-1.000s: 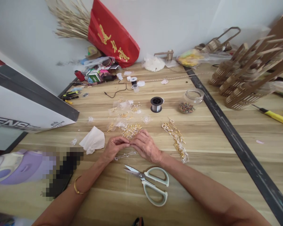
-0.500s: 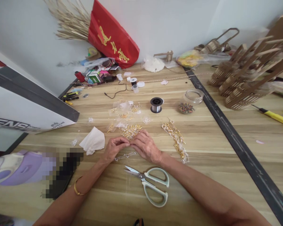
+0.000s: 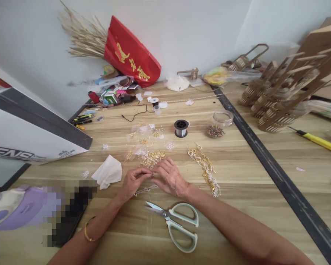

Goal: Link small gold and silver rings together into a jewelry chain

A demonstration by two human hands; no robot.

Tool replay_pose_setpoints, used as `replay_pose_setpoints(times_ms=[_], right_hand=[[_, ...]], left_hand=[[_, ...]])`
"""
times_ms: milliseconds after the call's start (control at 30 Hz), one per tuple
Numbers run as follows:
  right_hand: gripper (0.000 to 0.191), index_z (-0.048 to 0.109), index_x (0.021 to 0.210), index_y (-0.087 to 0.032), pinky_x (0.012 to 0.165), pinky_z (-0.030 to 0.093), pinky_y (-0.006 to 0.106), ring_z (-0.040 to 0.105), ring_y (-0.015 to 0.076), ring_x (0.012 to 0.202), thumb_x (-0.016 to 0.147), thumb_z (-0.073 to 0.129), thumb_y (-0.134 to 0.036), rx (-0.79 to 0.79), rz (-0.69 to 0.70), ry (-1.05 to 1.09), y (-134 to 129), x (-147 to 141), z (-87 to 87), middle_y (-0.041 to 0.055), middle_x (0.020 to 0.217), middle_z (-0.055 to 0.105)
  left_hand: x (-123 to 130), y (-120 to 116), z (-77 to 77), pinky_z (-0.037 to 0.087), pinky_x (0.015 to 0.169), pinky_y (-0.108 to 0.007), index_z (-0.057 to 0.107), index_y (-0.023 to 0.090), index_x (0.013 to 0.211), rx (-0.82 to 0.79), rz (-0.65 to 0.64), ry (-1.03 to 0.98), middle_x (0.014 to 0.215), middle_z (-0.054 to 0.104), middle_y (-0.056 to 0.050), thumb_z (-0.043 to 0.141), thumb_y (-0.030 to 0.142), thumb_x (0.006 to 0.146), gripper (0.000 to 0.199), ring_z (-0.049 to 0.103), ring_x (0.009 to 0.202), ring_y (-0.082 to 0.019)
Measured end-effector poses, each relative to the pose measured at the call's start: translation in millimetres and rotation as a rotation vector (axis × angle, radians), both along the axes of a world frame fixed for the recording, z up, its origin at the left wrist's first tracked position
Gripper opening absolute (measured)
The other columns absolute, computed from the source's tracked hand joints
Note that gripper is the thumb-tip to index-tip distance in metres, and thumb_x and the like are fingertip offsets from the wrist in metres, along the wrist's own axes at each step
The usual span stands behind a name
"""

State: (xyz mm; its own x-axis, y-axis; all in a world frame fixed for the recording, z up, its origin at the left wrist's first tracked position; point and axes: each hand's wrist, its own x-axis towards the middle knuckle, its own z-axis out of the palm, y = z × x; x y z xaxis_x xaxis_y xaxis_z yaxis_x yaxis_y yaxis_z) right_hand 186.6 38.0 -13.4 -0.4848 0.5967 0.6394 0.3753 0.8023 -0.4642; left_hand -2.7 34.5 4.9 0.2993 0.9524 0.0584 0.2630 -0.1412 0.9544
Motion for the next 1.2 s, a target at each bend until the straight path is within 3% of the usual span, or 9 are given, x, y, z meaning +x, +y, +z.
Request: replay_pose_setpoints(times_ms=[267,500,733,1000,1200], right_hand=[[0.013,0.053,0.100,-0.019,0.087,0.040,0.041,0.055,0.0181,0.085,0.089,0.048,-0.014,0.024,0.028,-0.001,2,-2,0.0,0.0049,0.086,0.062],[0.012,0.052,0.089,-0.018,0.078,0.042,0.041,0.052,0.0225,0.087,0.077,0.052,-0.017,-0.002,-0.049,0.049,0,3,3.1,0.0074,0.086,0.057],[0.023,0.051,0.105,-0.018,0.081,0.045,0.039,0.055,0.0209,0.092,0.085,0.058,-0.028,-0.032,0.021,0.109,-2,1,2.9,0.0089,0.096,0.061],[0.006,0.055,0.092,-0.018,0.067,0.049,0.029,0.058,0.0155,0.074,0.091,0.050,-0.021,-0.144,0.044,0.182,-5,-6,0.1,0.0054,0.080,0.062],[0.009,0.057,0.094,-0.017,0.072,0.050,0.030,0.059,0.0160,0.080,0.091,0.049,-0.020,-0.172,0.048,0.171,-5,-3,-0.8,0.0073,0.086,0.062]], left_hand=[[-1,0,-0.1,0.048,0.069,-0.026,0.068,0.016,0.072,0.202,0.013,0.125,0.073,0.070,-0.004,0.065,0.022,0.077,0.008,0.063,0.070,-0.016],[-3,0,8.6,0.048,0.069,-0.024,0.066,0.016,0.070,0.182,0.051,0.132,0.072,0.069,-0.003,0.062,0.025,0.078,0.012,0.062,0.069,-0.015],[-2,-2,9.7,0.048,0.069,-0.025,0.066,0.015,0.070,0.209,0.044,0.122,0.071,0.068,-0.004,0.062,0.024,0.078,0.013,0.062,0.069,-0.015],[0,-5,11.4,0.048,0.069,-0.025,0.065,0.016,0.071,0.270,0.019,0.133,0.073,0.069,-0.004,0.061,0.023,0.080,0.012,0.062,0.068,-0.015],[-1,-6,9.9,0.047,0.071,-0.025,0.066,0.016,0.073,0.262,0.018,0.126,0.073,0.068,-0.003,0.061,0.025,0.080,0.012,0.062,0.071,-0.015]])
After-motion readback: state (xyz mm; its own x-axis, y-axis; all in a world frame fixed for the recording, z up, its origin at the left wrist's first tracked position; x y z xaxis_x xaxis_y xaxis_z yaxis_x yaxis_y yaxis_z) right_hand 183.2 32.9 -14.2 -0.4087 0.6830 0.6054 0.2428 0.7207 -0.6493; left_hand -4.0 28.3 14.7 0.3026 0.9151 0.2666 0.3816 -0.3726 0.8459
